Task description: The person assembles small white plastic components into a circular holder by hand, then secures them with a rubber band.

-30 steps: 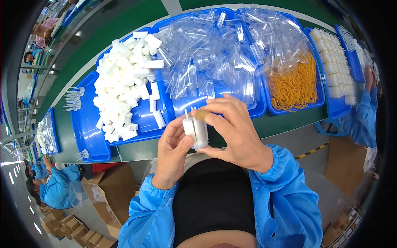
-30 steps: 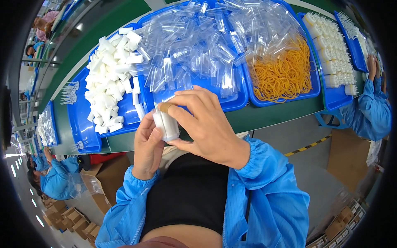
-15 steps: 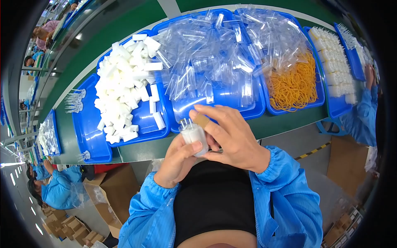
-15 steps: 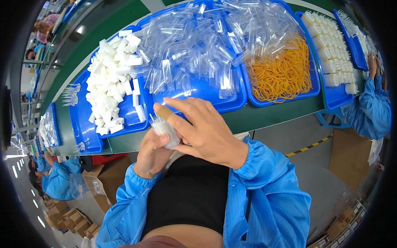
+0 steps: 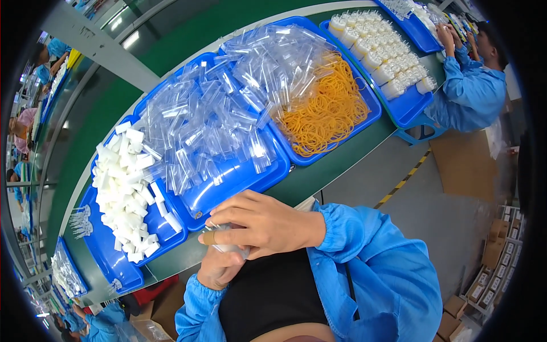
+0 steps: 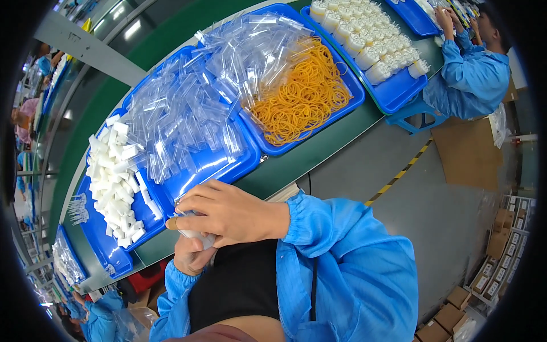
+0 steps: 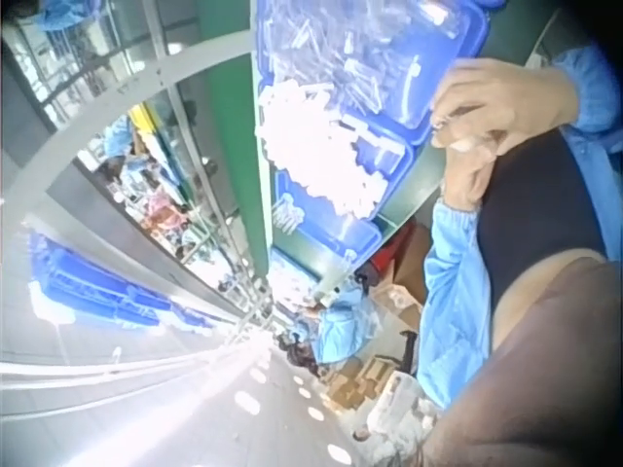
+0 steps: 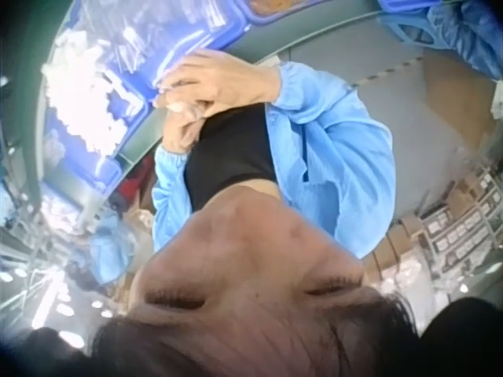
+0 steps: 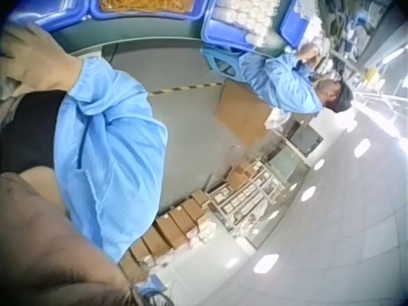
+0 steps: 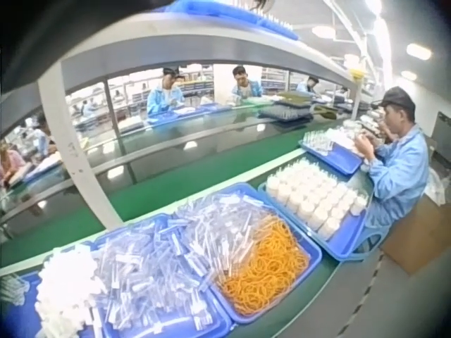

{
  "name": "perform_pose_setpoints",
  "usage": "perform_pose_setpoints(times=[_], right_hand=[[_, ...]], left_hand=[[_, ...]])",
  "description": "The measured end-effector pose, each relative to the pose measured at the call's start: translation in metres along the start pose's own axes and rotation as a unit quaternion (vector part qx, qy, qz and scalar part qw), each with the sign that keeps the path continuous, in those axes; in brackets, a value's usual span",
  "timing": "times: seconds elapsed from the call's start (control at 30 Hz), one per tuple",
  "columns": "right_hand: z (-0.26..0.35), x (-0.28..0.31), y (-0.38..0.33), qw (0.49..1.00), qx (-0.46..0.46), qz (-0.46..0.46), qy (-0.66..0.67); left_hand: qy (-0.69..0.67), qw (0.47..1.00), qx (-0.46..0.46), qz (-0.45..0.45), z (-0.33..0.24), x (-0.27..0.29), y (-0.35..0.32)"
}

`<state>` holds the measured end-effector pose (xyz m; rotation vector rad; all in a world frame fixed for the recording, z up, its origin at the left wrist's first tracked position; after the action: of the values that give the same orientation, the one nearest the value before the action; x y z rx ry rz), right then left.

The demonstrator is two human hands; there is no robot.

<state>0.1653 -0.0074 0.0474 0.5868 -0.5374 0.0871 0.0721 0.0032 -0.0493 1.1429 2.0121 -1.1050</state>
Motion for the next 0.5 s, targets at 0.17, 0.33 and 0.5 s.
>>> perform_pose_setpoints(times=[0.17,0.33,0.5], right_hand=[[-0.018,0.050,-0.015,0.996,-0.069,-0.049,0.042],[-0.059,0.188,-0.094,0.863,-0.250,-0.313,-0.307],[-0.069,0.194,-0.094,0.825,-0.239,-0.232,-0.456]], left_hand=[[0.065,0.992,-0.067,-0.089,-0.021,-0.018,0.014],[0.168,0.957,-0.168,-0.164,-0.055,0.002,0.002],[0.236,0.929,-0.173,-0.227,-0.057,0.002,0.004]])
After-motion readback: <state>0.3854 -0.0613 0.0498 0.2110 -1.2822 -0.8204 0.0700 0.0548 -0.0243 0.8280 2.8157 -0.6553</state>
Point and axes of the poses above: each hand's wrist, its own y-axis towards the middle knuckle, its own x-axis out of the back of the hand, z = x × y, the point moved 9 cm from there along y, towards the middle knuckle, and after that the axes turned 1 degree about x, right-handed, at the moved point
